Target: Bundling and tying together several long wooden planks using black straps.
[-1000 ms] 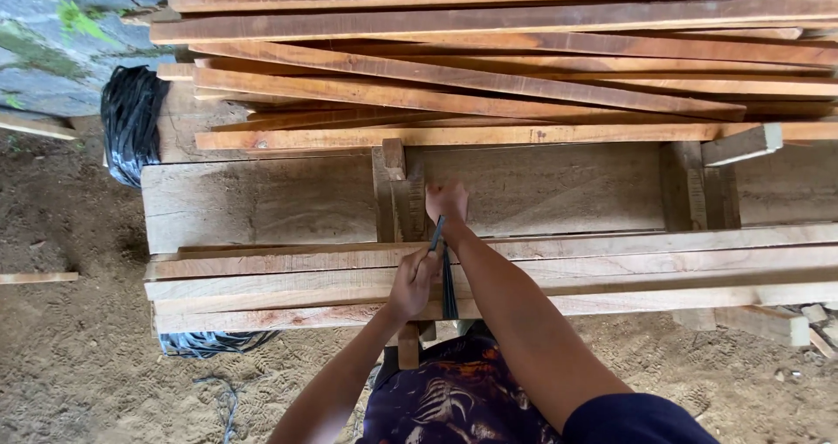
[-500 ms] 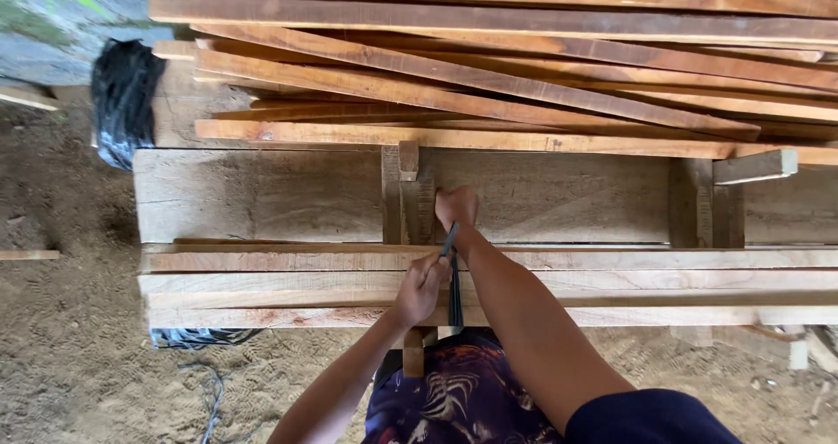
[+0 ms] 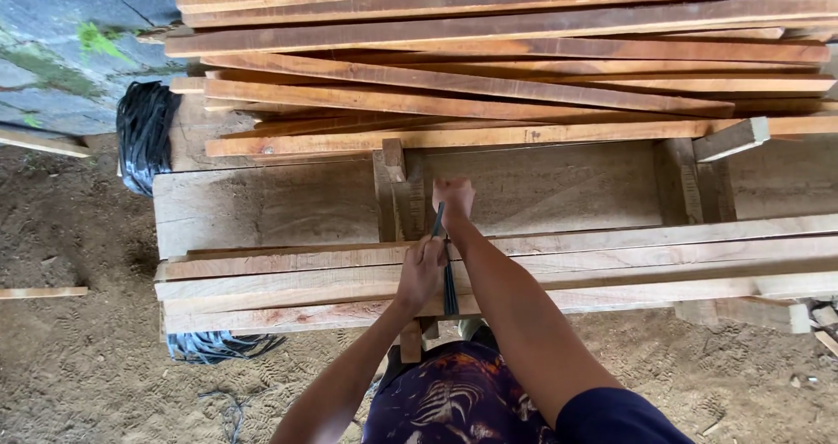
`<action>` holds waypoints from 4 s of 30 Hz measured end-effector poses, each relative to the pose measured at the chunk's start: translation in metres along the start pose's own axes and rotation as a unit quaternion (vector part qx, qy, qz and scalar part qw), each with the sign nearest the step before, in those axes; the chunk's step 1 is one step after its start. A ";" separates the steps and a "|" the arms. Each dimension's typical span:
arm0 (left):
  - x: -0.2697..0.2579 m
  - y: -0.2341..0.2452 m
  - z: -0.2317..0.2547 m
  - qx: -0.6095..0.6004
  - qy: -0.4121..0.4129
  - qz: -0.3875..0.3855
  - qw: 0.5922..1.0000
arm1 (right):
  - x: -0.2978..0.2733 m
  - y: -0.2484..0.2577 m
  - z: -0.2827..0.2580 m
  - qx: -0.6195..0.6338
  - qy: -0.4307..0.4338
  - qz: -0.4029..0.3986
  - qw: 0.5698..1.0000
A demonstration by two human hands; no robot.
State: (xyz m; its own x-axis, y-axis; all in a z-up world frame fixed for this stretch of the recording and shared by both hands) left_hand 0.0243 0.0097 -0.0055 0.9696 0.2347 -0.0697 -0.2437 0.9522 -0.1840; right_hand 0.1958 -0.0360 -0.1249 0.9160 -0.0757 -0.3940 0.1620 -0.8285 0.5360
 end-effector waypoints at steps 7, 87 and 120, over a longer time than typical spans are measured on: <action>0.009 0.014 -0.013 -0.066 -0.018 -0.018 0.998 | 0.003 -0.011 0.002 -0.046 0.005 -0.071 0.996; -0.004 0.015 0.014 0.367 0.132 0.036 0.920 | -0.177 0.127 0.021 0.018 0.332 -0.209 0.920; 0.007 0.026 -0.026 0.360 -0.065 0.013 0.931 | -0.178 0.135 -0.087 0.096 0.325 -0.182 0.923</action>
State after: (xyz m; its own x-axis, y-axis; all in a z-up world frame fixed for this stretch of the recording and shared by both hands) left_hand 0.0244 0.0307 -0.0360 0.9698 0.2359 0.0621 -0.2329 0.8192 0.5241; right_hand 0.0869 -0.0857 0.0826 0.8500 0.5250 0.0428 0.4923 -0.8208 0.2896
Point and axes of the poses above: each hand's wrist, its own x-axis towards the middle knuckle, its own y-axis out of the back of the hand, z = x × y, the point moved 2 cm from there along x, towards the middle knuckle, and after that the axes turned 6 degrees about -x, right-handed, at the moved point
